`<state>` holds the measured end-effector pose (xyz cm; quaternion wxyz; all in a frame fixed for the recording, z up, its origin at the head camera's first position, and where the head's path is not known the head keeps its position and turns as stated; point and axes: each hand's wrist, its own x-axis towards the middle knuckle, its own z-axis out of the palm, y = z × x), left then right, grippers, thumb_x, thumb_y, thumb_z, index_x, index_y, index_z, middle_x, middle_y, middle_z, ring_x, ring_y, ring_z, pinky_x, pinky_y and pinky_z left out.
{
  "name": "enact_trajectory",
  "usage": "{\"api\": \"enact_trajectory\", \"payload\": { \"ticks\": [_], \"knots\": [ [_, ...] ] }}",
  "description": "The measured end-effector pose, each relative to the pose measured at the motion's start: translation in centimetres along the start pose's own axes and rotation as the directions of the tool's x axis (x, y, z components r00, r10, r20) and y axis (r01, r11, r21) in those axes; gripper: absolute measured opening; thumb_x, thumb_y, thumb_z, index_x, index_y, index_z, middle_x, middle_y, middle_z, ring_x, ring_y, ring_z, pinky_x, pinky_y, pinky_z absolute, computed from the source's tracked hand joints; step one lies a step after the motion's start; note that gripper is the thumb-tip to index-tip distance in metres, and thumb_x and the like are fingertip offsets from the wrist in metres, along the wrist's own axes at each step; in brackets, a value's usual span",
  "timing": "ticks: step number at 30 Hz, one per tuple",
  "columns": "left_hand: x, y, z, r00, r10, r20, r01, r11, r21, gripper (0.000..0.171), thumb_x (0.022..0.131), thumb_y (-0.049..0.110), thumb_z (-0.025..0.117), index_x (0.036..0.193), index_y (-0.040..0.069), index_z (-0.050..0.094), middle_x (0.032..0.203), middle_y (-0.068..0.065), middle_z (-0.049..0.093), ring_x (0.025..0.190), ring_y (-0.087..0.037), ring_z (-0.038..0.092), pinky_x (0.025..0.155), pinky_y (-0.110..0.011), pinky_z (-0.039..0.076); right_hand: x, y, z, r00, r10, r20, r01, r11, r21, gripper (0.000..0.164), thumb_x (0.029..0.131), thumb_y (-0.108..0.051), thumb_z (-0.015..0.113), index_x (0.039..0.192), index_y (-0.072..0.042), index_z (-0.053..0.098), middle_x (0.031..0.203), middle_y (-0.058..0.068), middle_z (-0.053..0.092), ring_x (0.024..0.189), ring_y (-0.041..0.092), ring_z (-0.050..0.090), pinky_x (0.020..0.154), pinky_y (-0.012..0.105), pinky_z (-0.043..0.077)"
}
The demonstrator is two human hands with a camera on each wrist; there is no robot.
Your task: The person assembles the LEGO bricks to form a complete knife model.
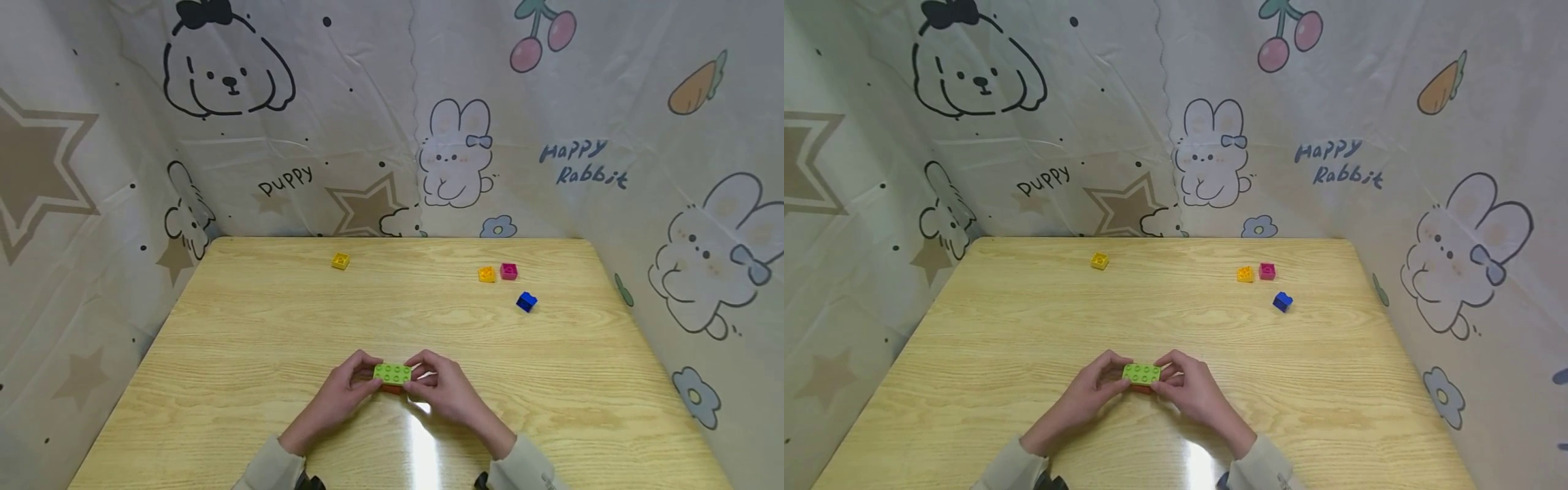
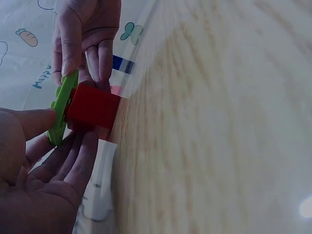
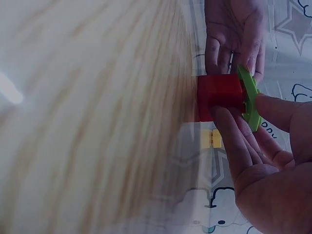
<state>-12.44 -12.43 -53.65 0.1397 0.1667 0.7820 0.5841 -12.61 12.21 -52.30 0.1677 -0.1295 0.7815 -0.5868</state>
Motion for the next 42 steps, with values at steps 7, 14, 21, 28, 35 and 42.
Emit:
{"api": "enact_trajectory", "payload": {
  "ticks": [7,14,21,28,35,42],
  "knots": [
    [-0.1,0.1,0.0,1.0,0.008,0.022,-0.007,1.0,-0.03,0.028,0.104,0.015,0.064,0.128,0.004,0.058,0.134,-0.02,0.064,0.12,-0.033,0.068,0.097,-0.025,0.057,-0.2,-0.5,-0.1,1.0,-0.015,-0.011,0.014,0.999,-0.041,0.03,0.095,-0.007,0.074,0.123,0.0,0.064,0.105,0.016,0.074,0.091,0.024,0.077,0.079,0.026,0.063],
    [-0.1,0.0,0.3,1.0,0.0,-0.02,-0.001,0.999,-0.039,0.03,0.102,0.011,0.066,0.129,0.003,0.058,0.132,-0.019,0.065,0.121,-0.032,0.066,0.099,-0.024,0.057,0.0,-0.6,0.0,1.0,-0.005,0.004,0.005,1.0,-0.018,0.032,0.096,-0.005,0.072,0.125,0.003,0.063,0.112,0.02,0.074,0.101,0.029,0.075,0.084,0.025,0.062],
    [-0.1,-0.2,0.2,0.999,-0.004,-0.037,0.002,0.999,-0.054,0.029,0.101,0.01,0.067,0.127,0.002,0.058,0.132,-0.021,0.064,0.124,-0.035,0.065,0.102,-0.024,0.055,0.3,-0.1,-0.1,1.0,-0.03,0.009,0.03,0.999,-0.042,0.031,0.097,-0.008,0.073,0.125,0.001,0.065,0.111,0.017,0.074,0.099,0.025,0.075,0.084,0.025,0.062],
    [-0.2,-0.3,0.3,0.999,-0.01,-0.039,0.007,0.997,-0.077,0.029,0.1,0.012,0.068,0.126,0.001,0.059,0.133,-0.021,0.064,0.124,-0.035,0.064,0.103,-0.024,0.054,0.2,-0.1,-0.1,0.999,-0.042,0.001,0.042,0.995,-0.094,0.031,0.096,-0.008,0.074,0.125,-0.001,0.068,0.11,0.016,0.075,0.1,0.026,0.075,0.086,0.025,0.062],
    [-0.2,-0.3,0.3,0.999,0.001,-0.049,-0.005,0.997,-0.079,0.024,0.099,0.01,0.069,0.119,-0.001,0.06,0.135,-0.026,0.062,0.124,-0.038,0.066,0.101,-0.025,0.056,0.7,0.1,-0.5,0.997,-0.072,0.039,0.075,0.992,-0.104,0.03,0.095,-0.007,0.074,0.123,0.003,0.068,0.111,0.019,0.075,0.1,0.028,0.075,0.086,0.025,0.062],
    [0.0,-0.1,0.1,0.998,-0.022,-0.051,0.019,0.997,-0.072,0.018,0.098,0.009,0.071,0.112,0.001,0.062,0.138,-0.027,0.061,0.124,-0.039,0.066,0.1,-0.026,0.056,1.1,0.2,-0.9,0.993,-0.089,0.08,0.098,0.989,-0.111,0.03,0.095,-0.006,0.074,0.121,0.005,0.068,0.111,0.02,0.074,0.099,0.027,0.075,0.085,0.026,0.062]
  ]
}}
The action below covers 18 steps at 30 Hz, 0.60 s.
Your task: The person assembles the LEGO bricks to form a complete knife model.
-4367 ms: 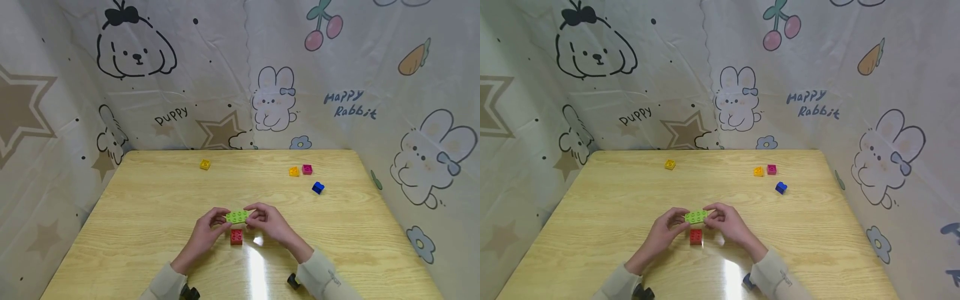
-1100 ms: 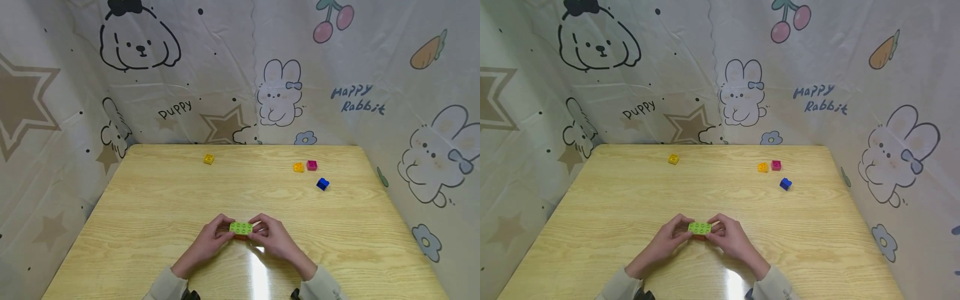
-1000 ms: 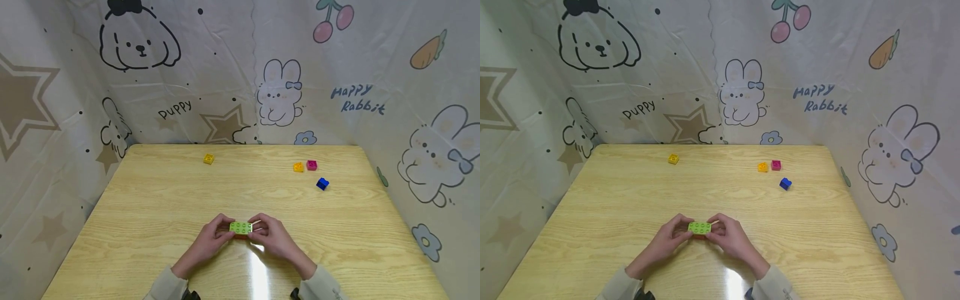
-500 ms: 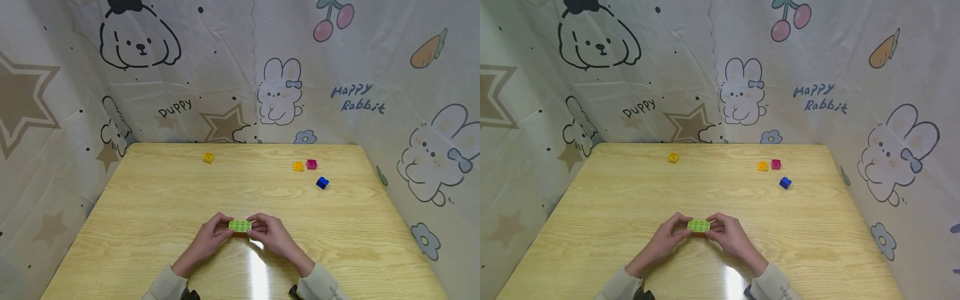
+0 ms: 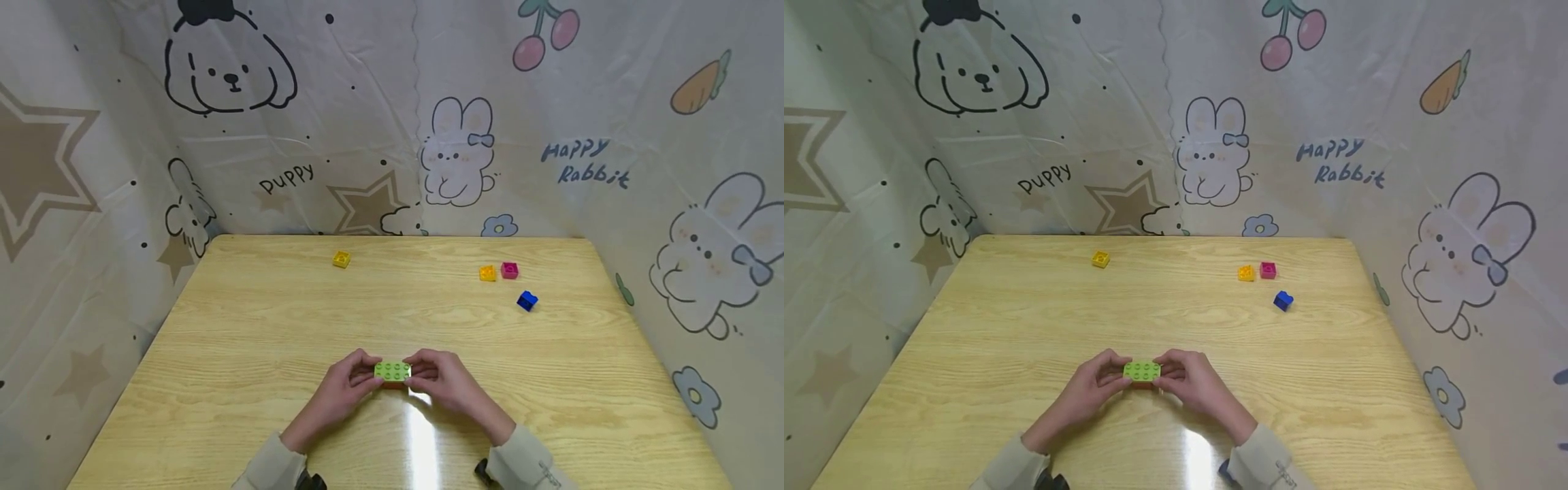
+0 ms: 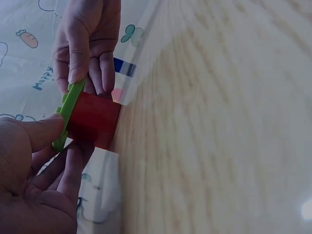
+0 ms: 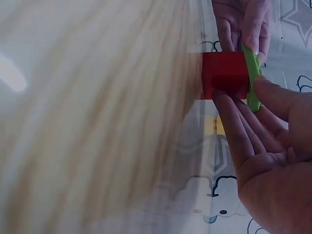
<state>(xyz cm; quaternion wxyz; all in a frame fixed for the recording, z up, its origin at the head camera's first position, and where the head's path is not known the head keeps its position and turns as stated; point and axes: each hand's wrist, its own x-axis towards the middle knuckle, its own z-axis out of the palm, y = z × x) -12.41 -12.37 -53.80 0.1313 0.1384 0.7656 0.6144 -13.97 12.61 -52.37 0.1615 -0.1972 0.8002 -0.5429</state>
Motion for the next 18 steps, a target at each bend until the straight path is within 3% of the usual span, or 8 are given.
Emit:
{"api": "enact_trajectory", "payload": {
  "ticks": [7,18],
  "knots": [
    [1.1,0.0,-0.3,1.0,-0.001,-0.002,0.001,0.999,0.038,0.016,0.1,0.01,0.069,0.112,0.003,0.061,0.14,-0.025,0.061,0.127,-0.038,0.064,0.1,-0.027,0.056,0.8,0.0,-0.5,1.0,0.009,-0.013,-0.009,1.0,-0.02,0.028,0.097,-0.006,0.072,0.123,0.004,0.067,0.112,0.019,0.074,0.101,0.026,0.075,0.085,0.026,0.062],
    [4.4,0.7,-0.5,0.999,0.014,-0.033,-0.011,0.996,0.089,0.021,0.1,0.009,0.068,0.119,0.002,0.062,0.133,-0.021,0.064,0.124,-0.035,0.066,0.1,-0.028,0.057,3.1,0.1,-2.3,0.997,0.049,-0.067,-0.055,0.995,-0.085,0.029,0.098,-0.006,0.071,0.126,0.001,0.067,0.114,0.016,0.074,0.104,0.027,0.074,0.088,0.029,0.062]
  ]
}}
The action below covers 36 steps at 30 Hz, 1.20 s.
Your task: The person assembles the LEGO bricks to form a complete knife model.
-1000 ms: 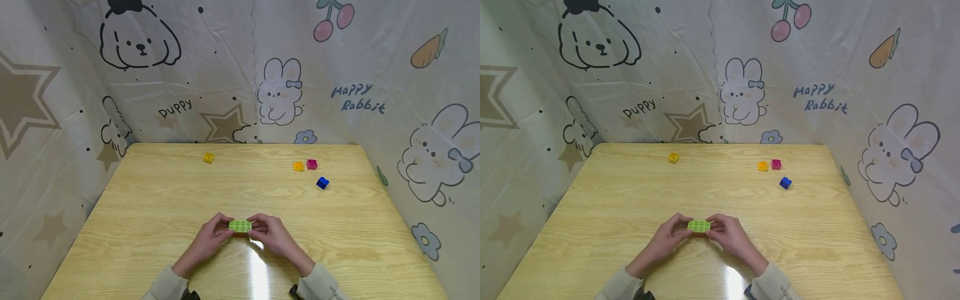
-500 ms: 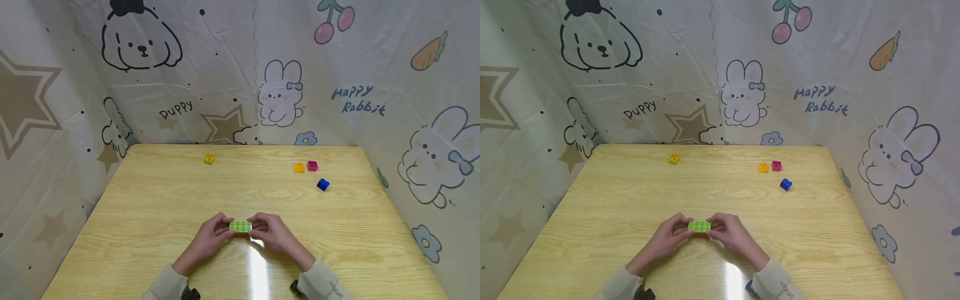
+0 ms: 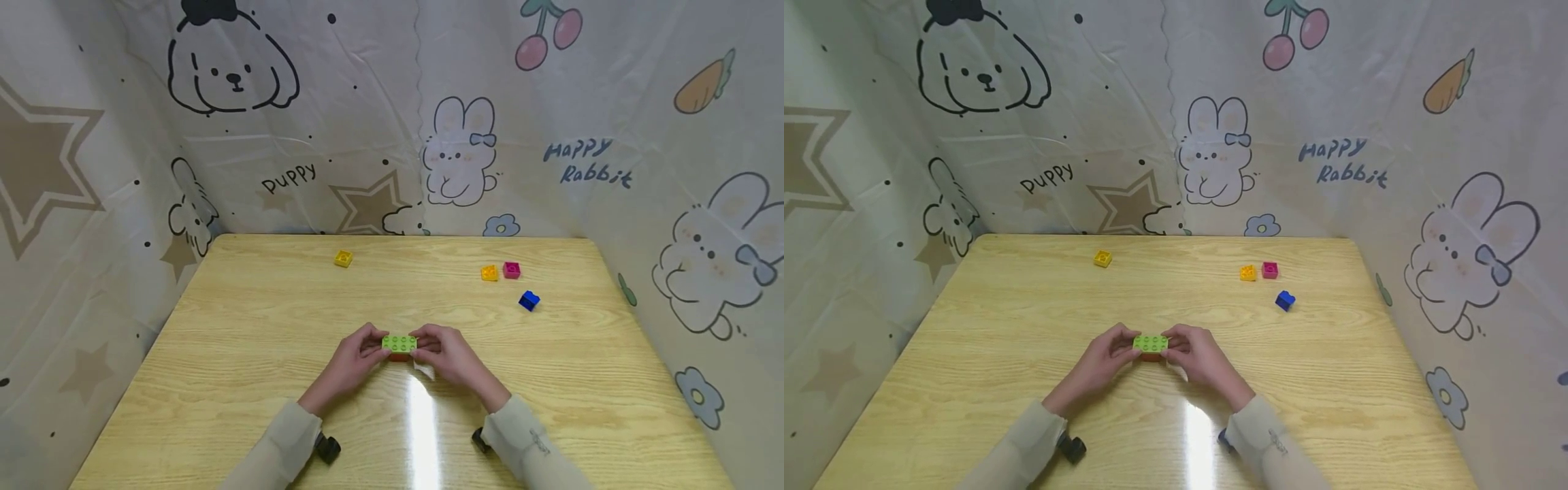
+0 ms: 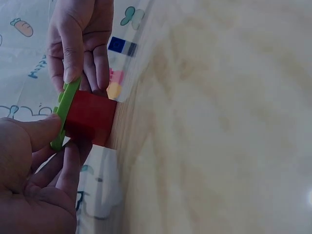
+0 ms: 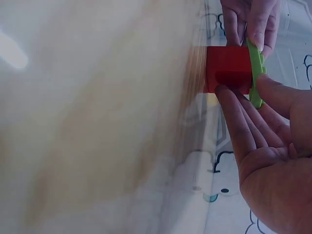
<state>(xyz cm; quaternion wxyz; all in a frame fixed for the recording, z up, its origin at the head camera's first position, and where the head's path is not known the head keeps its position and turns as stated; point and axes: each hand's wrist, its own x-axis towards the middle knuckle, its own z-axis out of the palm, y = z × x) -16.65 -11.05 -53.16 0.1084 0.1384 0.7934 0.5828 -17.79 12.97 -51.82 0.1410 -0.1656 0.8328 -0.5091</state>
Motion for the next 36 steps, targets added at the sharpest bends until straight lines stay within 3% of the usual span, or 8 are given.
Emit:
{"api": "enact_trajectory", "payload": {
  "ticks": [19,36],
  "knots": [
    [4.2,-1.0,0.1,0.999,0.029,-0.028,-0.028,0.999,0.035,0.019,0.101,0.015,0.069,0.118,0.008,0.063,0.132,-0.015,0.067,0.123,-0.029,0.067,0.103,-0.039,0.057,3.1,1.4,-2.5,0.997,0.073,-0.035,-0.074,0.997,-0.028,0.034,0.098,-0.009,0.072,0.131,-0.004,0.067,0.117,0.014,0.073,0.108,0.026,0.073,0.093,0.034,0.061],
    [4.8,-1.1,0.2,0.999,0.024,-0.034,-0.023,0.999,0.026,0.024,0.101,0.016,0.069,0.124,0.008,0.063,0.13,-0.014,0.069,0.122,-0.028,0.067,0.103,-0.041,0.057,3.4,1.7,-2.6,0.996,0.078,-0.048,-0.079,0.997,-0.014,0.033,0.099,-0.009,0.07,0.132,-0.003,0.066,0.117,0.014,0.073,0.109,0.026,0.072,0.094,0.035,0.061]
  ]
}}
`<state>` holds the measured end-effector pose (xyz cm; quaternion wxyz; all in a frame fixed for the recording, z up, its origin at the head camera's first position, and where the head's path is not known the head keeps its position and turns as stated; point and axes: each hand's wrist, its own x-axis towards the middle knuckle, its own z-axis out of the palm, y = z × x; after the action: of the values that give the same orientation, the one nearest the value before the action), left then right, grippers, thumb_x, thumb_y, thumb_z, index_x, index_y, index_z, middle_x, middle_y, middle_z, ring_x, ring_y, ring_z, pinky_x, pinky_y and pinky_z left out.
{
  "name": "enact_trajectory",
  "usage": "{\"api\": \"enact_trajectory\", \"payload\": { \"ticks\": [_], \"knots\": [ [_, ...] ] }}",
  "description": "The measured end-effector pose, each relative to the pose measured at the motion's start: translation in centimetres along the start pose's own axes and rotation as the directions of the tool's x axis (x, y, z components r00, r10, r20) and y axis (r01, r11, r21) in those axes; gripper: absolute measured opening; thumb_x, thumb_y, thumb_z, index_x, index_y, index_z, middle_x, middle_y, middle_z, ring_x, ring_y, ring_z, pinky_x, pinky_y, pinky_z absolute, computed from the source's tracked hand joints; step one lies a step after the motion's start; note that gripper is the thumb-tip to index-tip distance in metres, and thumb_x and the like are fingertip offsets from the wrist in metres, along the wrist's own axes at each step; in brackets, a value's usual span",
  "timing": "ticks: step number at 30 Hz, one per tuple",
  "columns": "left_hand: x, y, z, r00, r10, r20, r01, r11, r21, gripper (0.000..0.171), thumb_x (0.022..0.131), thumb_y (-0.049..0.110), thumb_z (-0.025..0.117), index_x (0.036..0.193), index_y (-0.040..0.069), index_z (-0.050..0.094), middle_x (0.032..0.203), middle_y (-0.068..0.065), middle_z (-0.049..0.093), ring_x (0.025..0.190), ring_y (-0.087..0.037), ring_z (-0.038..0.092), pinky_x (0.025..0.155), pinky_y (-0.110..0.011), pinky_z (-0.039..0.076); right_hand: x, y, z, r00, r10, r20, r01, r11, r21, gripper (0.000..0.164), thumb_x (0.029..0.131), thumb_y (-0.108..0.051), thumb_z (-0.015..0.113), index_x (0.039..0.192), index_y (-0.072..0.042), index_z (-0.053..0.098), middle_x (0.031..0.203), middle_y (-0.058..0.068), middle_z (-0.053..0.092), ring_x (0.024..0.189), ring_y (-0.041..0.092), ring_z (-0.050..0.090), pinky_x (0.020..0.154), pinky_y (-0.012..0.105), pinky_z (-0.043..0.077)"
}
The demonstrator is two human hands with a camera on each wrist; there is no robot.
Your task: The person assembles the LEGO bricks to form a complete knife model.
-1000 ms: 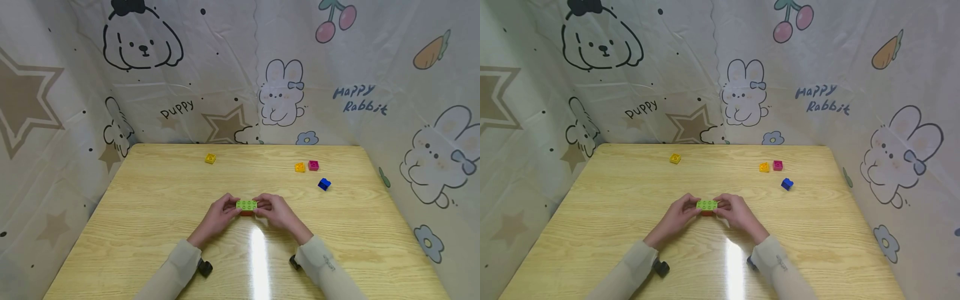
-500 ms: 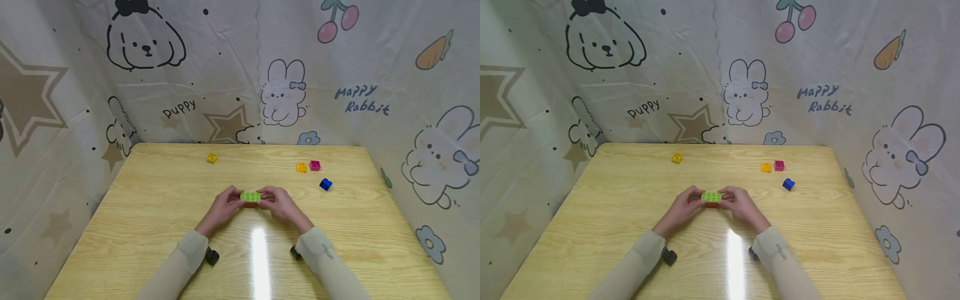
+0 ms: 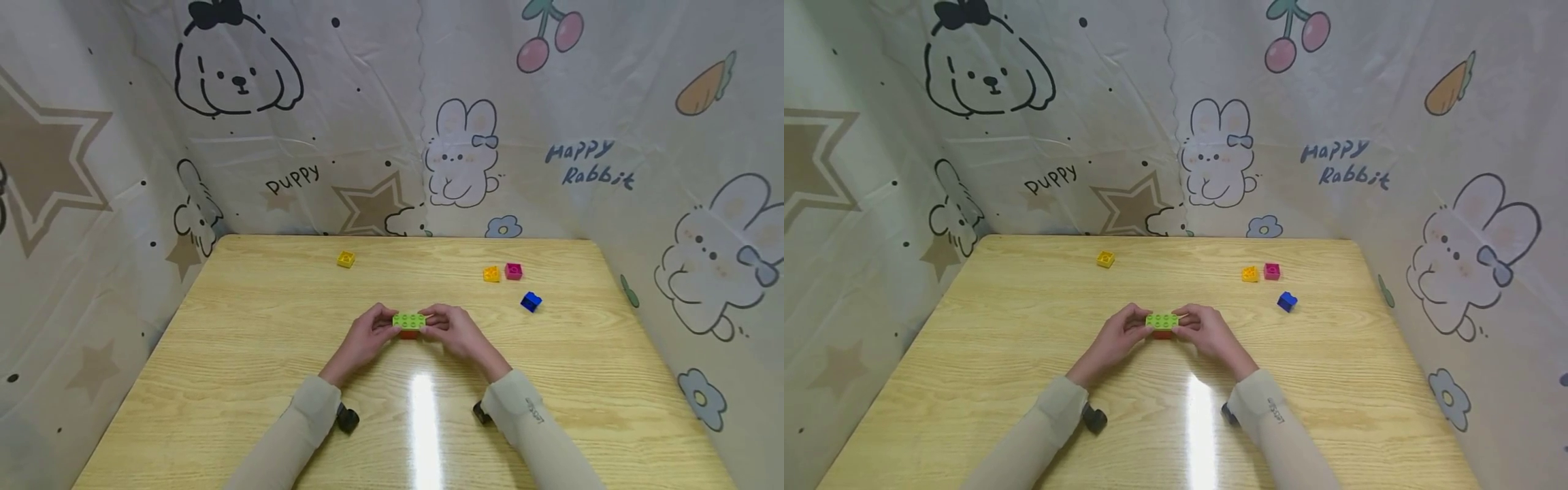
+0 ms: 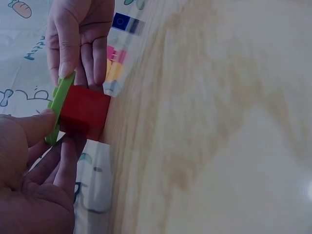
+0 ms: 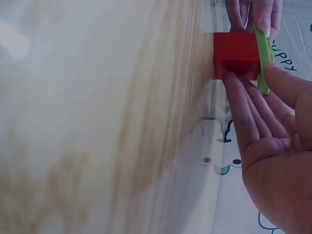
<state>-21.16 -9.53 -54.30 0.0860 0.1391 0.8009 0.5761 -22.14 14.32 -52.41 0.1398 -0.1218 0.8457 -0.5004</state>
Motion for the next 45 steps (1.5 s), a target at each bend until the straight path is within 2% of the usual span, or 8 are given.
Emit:
{"api": "enact_trajectory", "payload": {
  "ticks": [7,18,24,30,34,38,42,45],
  "knots": [
    [-0.2,0.5,-0.1,1.0,-0.007,-0.011,0.007,1.0,0.01,0.025,0.102,0.015,0.068,0.125,0.006,0.063,0.128,-0.016,0.069,0.121,-0.029,0.068,0.102,-0.039,0.058,-0.3,-0.4,0.7,0.999,-0.024,-0.02,0.023,0.999,-0.035,0.032,0.1,-0.012,0.069,0.131,-0.005,0.065,0.116,0.012,0.073,0.107,0.025,0.071,0.094,0.039,0.061],
    [-0.2,0.9,0.2,1.0,0.004,-0.01,-0.004,1.0,0.015,0.024,0.101,0.013,0.068,0.123,0.007,0.063,0.127,-0.017,0.069,0.119,-0.031,0.069,0.101,-0.041,0.058,0.2,-1.1,1.1,0.997,-0.068,-0.03,0.065,0.993,-0.103,0.031,0.099,-0.014,0.072,0.13,-0.011,0.069,0.128,0.009,0.071,0.11,0.026,0.07,0.097,0.041,0.06],
    [-0.1,0.7,0.4,1.0,-0.011,-0.024,0.011,0.999,-0.032,0.026,0.1,0.012,0.069,0.125,0.005,0.063,0.128,-0.017,0.069,0.12,-0.032,0.068,0.103,-0.042,0.057,0.5,-1.1,1.2,0.998,-0.04,-0.042,0.037,0.996,-0.079,0.029,0.098,-0.014,0.074,0.127,-0.013,0.071,0.121,0.007,0.073,0.107,0.024,0.071,0.094,0.04,0.061],
    [-0.1,0.6,0.4,0.999,-0.025,-0.022,0.024,0.998,-0.065,0.028,0.101,0.012,0.069,0.127,0.004,0.062,0.129,-0.017,0.068,0.12,-0.033,0.068,0.103,-0.044,0.057,0.7,-0.8,1.2,0.998,-0.045,-0.038,0.043,0.996,-0.072,0.03,0.097,-0.014,0.074,0.127,-0.012,0.071,0.121,0.007,0.072,0.106,0.022,0.07,0.094,0.039,0.061],
    [0.0,0.3,0.2,1.0,-0.031,0.003,0.031,0.998,-0.055,0.03,0.101,0.016,0.069,0.128,0.008,0.061,0.13,-0.014,0.067,0.121,-0.031,0.068,0.102,-0.041,0.058,0.7,-0.8,1.2,0.998,-0.056,-0.037,0.053,0.995,-0.082,0.03,0.097,-0.014,0.074,0.127,-0.011,0.071,0.119,0.007,0.072,0.105,0.021,0.07,0.093,0.038,0.061],
    [0.4,-0.3,-0.5,0.999,-0.043,0.015,0.043,0.999,-0.02,0.03,0.102,0.029,0.068,0.128,0.015,0.065,0.131,-0.008,0.068,0.118,-0.026,0.069,0.098,-0.041,0.059,0.6,-1.0,1.1,0.998,-0.064,-0.02,0.062,0.994,-0.092,0.028,0.098,-0.014,0.073,0.127,-0.011,0.071,0.12,0.008,0.072,0.104,0.021,0.069,0.092,0.037,0.061],
    [1.5,-0.8,-1.6,0.997,-0.049,-0.052,0.05,0.999,0.016,0.034,0.104,0.037,0.065,0.131,0.016,0.068,0.129,-0.003,0.069,0.111,-0.021,0.068,0.097,-0.043,0.058,0.6,-1.2,1.1,0.998,-0.058,-0.013,0.057,0.993,-0.103,0.029,0.099,-0.016,0.073,0.127,-0.012,0.071,0.122,0.006,0.072,0.105,0.02,0.068,0.093,0.038,0.061],
    [2.6,-1.1,-2.8,0.99,-0.06,-0.126,0.061,0.998,0.004,0.036,0.105,0.032,0.064,0.134,0.012,0.066,0.13,-0.005,0.068,0.113,-0.022,0.068,0.099,-0.044,0.057,0.7,-1.2,1.0,0.999,-0.048,-0.018,0.046,0.993,-0.11,0.03,0.098,-0.017,0.074,0.127,-0.013,0.071,0.124,0.005,0.072,0.107,0.02,0.068,0.095,0.038,0.06]
  ]
}}
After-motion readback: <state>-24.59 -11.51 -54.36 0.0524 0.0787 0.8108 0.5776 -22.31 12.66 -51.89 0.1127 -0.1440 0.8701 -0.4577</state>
